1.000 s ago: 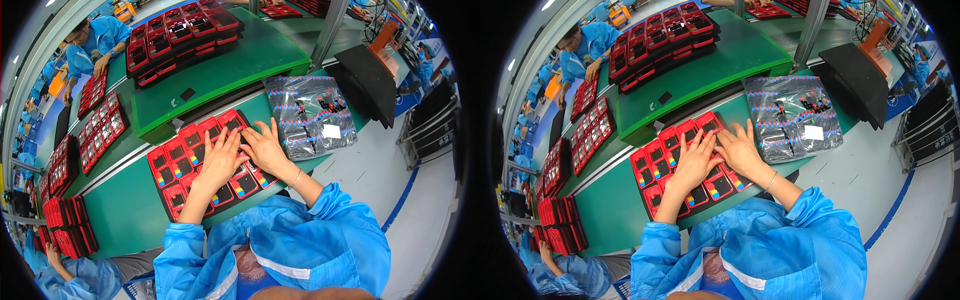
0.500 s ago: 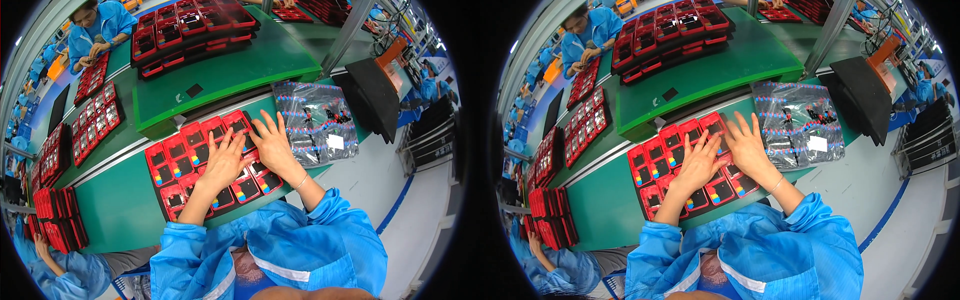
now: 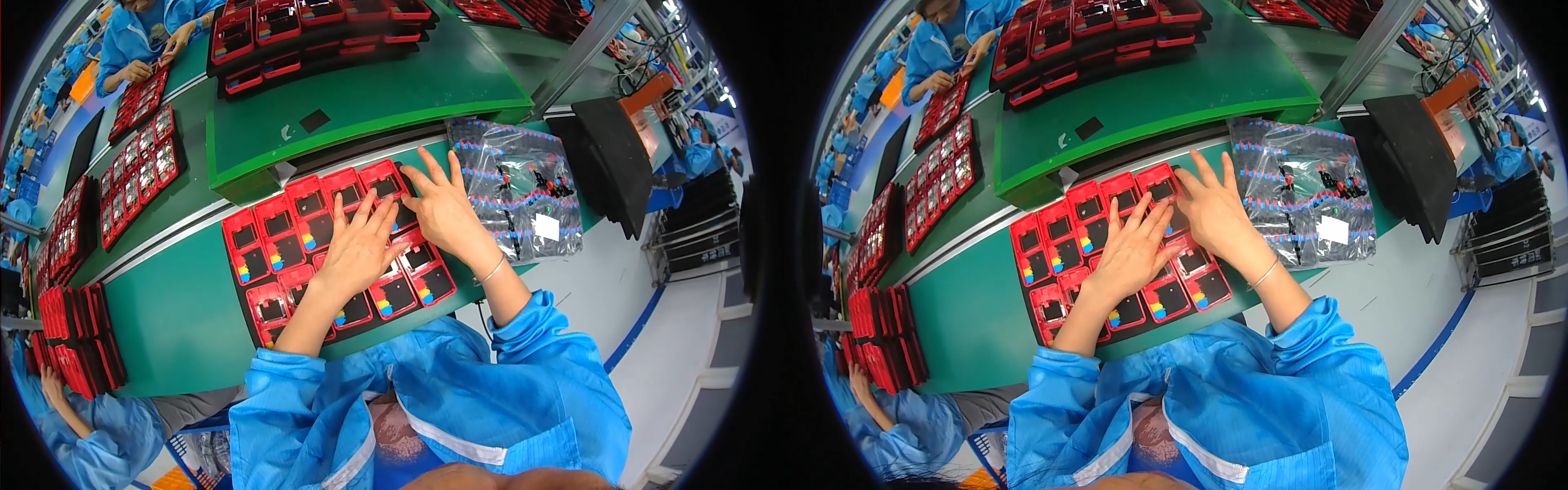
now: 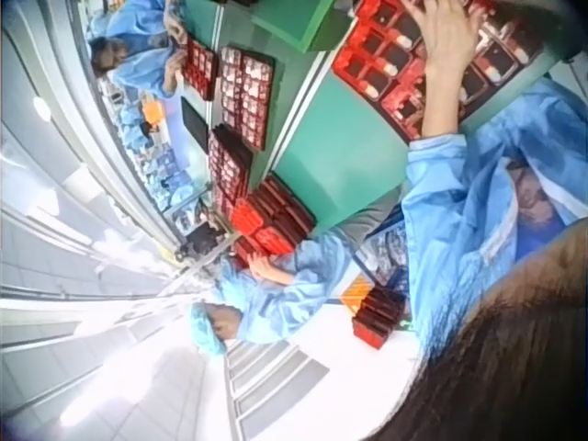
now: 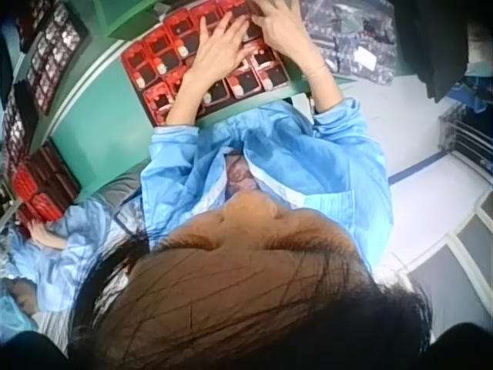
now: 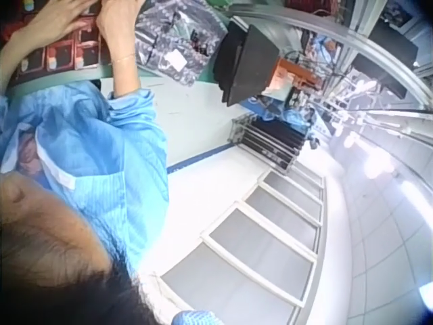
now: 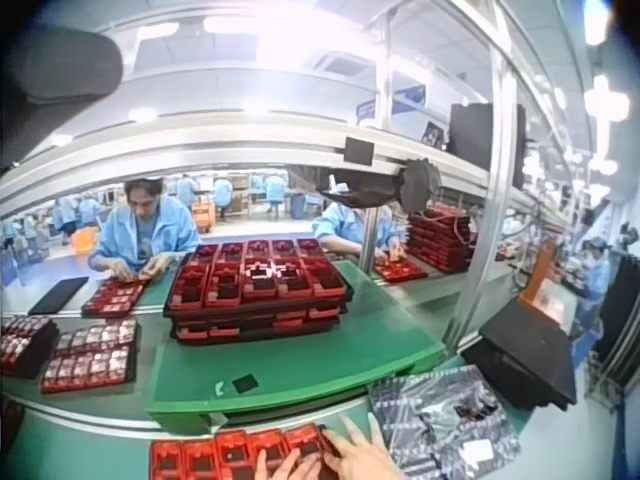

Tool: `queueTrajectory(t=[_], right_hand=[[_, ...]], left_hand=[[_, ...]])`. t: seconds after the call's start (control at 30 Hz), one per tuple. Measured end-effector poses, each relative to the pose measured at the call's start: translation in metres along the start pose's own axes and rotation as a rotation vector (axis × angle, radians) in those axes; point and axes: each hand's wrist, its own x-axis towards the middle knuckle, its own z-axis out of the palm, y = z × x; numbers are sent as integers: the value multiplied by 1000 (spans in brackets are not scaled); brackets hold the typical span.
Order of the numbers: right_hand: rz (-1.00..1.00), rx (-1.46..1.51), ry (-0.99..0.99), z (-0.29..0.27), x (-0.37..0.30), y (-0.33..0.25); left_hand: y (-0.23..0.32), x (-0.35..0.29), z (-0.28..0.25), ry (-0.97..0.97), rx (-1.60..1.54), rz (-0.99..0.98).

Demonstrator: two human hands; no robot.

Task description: The person assembles electronic components into red plastic housings by hand, taking the components from plastic trays and inserting them into the housings.

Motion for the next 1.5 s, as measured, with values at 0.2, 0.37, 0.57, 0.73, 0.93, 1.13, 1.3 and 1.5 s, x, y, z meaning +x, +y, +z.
queueTrajectory(t=[0.2,0.37,0.57,0.73,0.93,1.13,1.3,1.5], right_hand=[[-50,45,1,9,-15,13],[8,172,-15,12,-14,2],[283,697,-42,10,-60,-1],[384,680,-82,30,-76,-36],[402,684,26,43,-71,-42],[522,989,191,52,-60,-27],[455,1228,177,65,-64,-16],[424,1583,160,-41,-60,-16]], left_hand=[[-2,2,8,74,11,49],[-8,-5,2,18,-11,48],[-43,-58,-73,97,-32,-151],[-94,-200,-60,193,-159,-640],[-61,-227,-29,145,-189,-693],[-47,-222,-24,434,-585,-772],[-37,-221,-31,670,-1205,-730],[-11,-195,-138,727,-1272,-643]])
